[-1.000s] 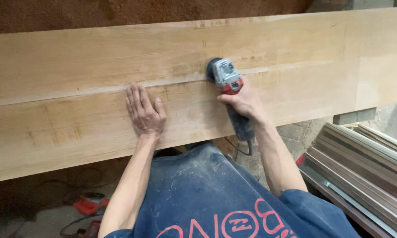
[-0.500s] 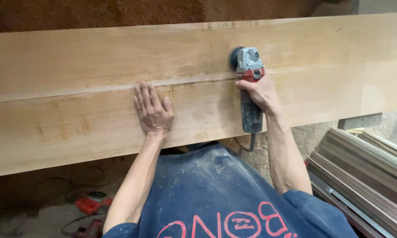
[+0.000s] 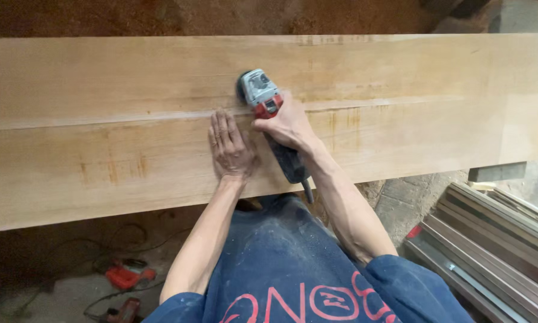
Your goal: The person uses an angle grinder with a sanding disc to sand a large wooden plank on a workbench. They move the tool along the surface, occasionally pausing to adjust the disc or reposition the plank. The person also briefly uses a wooden straightedge to check the plank's alignment.
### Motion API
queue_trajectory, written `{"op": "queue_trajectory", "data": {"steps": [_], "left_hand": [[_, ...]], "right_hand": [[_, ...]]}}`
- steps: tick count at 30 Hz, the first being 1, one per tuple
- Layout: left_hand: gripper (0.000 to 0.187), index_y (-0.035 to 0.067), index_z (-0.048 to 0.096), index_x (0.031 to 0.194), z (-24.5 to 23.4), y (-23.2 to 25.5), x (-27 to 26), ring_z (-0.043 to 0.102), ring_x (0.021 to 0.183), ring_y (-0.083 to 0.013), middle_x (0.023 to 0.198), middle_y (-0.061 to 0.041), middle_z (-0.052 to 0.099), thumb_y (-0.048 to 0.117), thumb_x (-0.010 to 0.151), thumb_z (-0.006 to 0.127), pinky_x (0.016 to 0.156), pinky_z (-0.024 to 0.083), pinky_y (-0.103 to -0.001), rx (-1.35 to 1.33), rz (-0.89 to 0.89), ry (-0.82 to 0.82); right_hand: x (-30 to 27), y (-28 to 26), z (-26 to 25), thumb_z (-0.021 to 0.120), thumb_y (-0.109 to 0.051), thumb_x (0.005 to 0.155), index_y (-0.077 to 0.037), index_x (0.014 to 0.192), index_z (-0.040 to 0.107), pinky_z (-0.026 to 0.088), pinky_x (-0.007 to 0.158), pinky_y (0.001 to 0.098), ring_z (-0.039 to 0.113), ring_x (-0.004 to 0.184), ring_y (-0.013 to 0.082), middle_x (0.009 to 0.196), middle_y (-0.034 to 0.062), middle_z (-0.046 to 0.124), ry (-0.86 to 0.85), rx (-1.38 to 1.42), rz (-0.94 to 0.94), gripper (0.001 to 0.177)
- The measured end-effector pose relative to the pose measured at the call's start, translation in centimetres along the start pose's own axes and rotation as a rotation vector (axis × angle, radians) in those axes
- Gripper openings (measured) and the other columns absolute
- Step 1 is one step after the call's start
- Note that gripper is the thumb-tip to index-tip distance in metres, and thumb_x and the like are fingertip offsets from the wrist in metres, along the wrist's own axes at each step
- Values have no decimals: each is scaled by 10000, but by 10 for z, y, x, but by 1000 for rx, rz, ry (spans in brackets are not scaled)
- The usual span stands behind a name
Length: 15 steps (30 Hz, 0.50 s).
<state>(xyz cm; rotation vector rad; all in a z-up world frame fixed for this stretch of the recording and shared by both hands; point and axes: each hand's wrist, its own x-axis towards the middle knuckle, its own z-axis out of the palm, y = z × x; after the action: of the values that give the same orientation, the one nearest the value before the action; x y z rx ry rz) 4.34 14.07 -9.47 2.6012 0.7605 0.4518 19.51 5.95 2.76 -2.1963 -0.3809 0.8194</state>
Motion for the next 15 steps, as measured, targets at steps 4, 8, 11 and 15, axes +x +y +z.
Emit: {"op": "queue_trajectory", "data": {"steps": [4, 8, 11, 15], "left_hand": [[628, -69, 367, 1555, -2, 1, 0, 277, 1562, -407, 1661, -247, 309, 270, 1057, 544, 1277, 241, -534, -1, 15, 9], [639, -64, 370, 1575, -5, -1, -2, 268, 1570, -415, 1680, -254, 299, 248, 1043, 536, 1283, 228, -533, 15, -12, -68], [679, -78, 368, 1575, -6, 0, -1, 253, 1568, -433, 1680, -246, 296, 293, 1040, 559, 1276, 201, -549, 27, -8, -93], [706, -74, 376, 1575, -10, 6, 3, 247, 1572, -436, 1677, -261, 293, 324, 1028, 577, 1286, 193, -551, 46, -3, -95]], "right_hand": [[-16, 6, -5, 882, -388, 607, -9, 1206, 569, 549, 886, 399, 691, 1025, 320, 1077, 194, 712, -40, -137, 86, 775], [-44, 47, -32, 882, -407, 604, -22, 1256, 533, 544, 903, 391, 692, 1040, 309, 1100, 185, 715, -31, -119, 211, 834], [-61, 93, -70, 896, -404, 613, -21, 1239, 556, 548, 909, 382, 695, 1032, 285, 1088, 160, 716, 21, -132, 326, 809], [-79, 152, -129, 915, -297, 631, -30, 1301, 528, 544, 908, 361, 681, 1023, 226, 1108, 98, 699, 190, 64, 315, 819]]}}
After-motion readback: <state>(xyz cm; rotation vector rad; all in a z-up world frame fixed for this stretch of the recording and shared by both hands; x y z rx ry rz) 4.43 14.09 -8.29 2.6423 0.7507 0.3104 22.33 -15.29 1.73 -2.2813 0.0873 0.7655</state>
